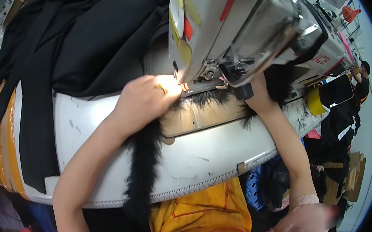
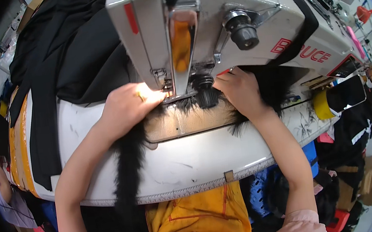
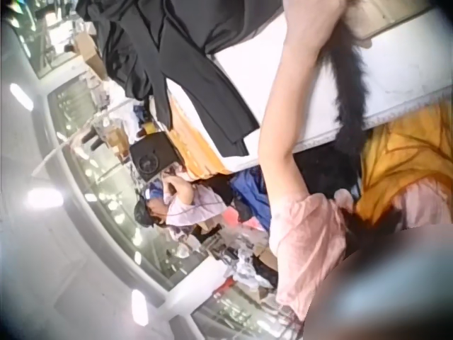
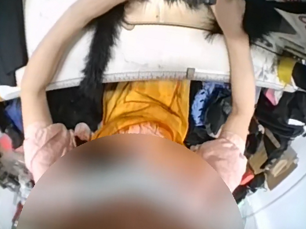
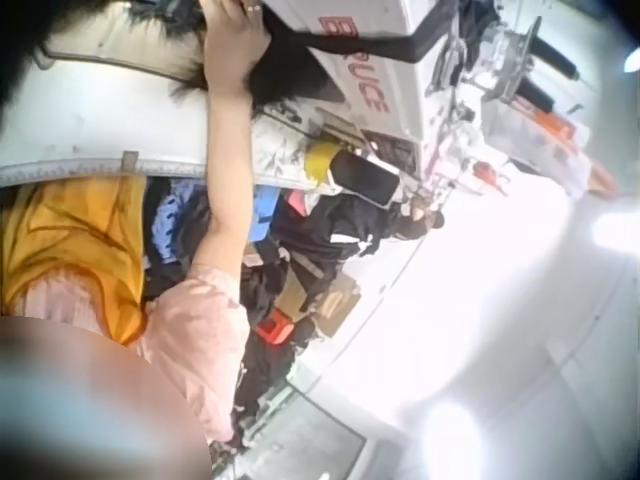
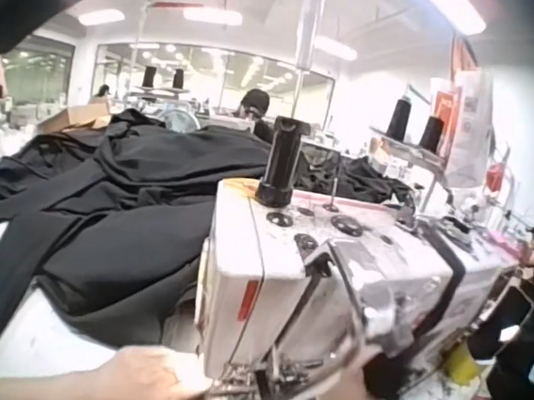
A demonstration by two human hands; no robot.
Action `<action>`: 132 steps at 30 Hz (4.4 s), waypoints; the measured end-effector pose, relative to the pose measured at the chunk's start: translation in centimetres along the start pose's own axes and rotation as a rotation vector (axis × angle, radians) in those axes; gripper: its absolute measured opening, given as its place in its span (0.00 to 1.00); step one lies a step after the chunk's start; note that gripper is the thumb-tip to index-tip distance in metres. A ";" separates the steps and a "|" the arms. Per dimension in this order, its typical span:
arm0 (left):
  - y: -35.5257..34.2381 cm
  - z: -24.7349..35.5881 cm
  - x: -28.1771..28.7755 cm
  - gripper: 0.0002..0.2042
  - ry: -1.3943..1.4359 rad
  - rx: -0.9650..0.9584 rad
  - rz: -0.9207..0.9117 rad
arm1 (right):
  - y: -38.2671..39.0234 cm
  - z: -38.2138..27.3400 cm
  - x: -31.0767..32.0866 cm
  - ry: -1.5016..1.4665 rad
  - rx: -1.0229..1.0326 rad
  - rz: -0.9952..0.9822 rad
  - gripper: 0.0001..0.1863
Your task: Sewing a strip of faux fur onto a garment using an industrial sewing machine.
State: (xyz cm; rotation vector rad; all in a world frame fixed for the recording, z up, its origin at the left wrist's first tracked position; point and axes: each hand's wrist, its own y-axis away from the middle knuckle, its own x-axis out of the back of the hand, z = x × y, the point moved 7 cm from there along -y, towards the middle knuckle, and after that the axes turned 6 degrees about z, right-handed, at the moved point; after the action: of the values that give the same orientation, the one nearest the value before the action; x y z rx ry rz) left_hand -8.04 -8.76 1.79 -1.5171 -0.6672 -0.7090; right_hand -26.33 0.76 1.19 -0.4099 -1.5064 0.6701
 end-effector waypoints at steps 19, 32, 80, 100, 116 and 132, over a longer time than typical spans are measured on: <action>3.2 1.6 1.9 0.17 0.128 0.269 -0.080 | -0.6 -10.3 1.5 0.275 0.301 -0.371 0.25; 2.3 0.3 2.4 0.09 0.134 0.065 0.059 | -0.4 -8.7 -0.1 0.150 0.351 -0.222 0.22; 0.7 -1.0 -0.6 0.11 0.067 -0.077 0.034 | 1.2 -3.3 -1.4 0.150 0.112 -0.024 0.05; 0.9 -0.9 -0.2 0.20 0.509 0.591 -0.140 | 2.3 -10.9 1.1 -1.054 -0.491 -0.402 0.19; 2.1 2.0 1.4 0.14 0.235 0.196 0.067 | 3.3 -3.1 -4.8 -0.654 -0.646 -0.508 0.12; 2.9 4.2 0.2 0.16 -0.113 -0.144 -0.055 | 2.7 -6.7 -0.9 0.171 0.162 -0.343 0.21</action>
State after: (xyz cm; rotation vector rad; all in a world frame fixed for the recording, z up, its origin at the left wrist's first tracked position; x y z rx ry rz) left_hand -5.50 -4.78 -0.13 -1.6862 -0.7583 -0.7296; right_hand -20.03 3.33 -1.53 -0.0777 -1.3077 0.4679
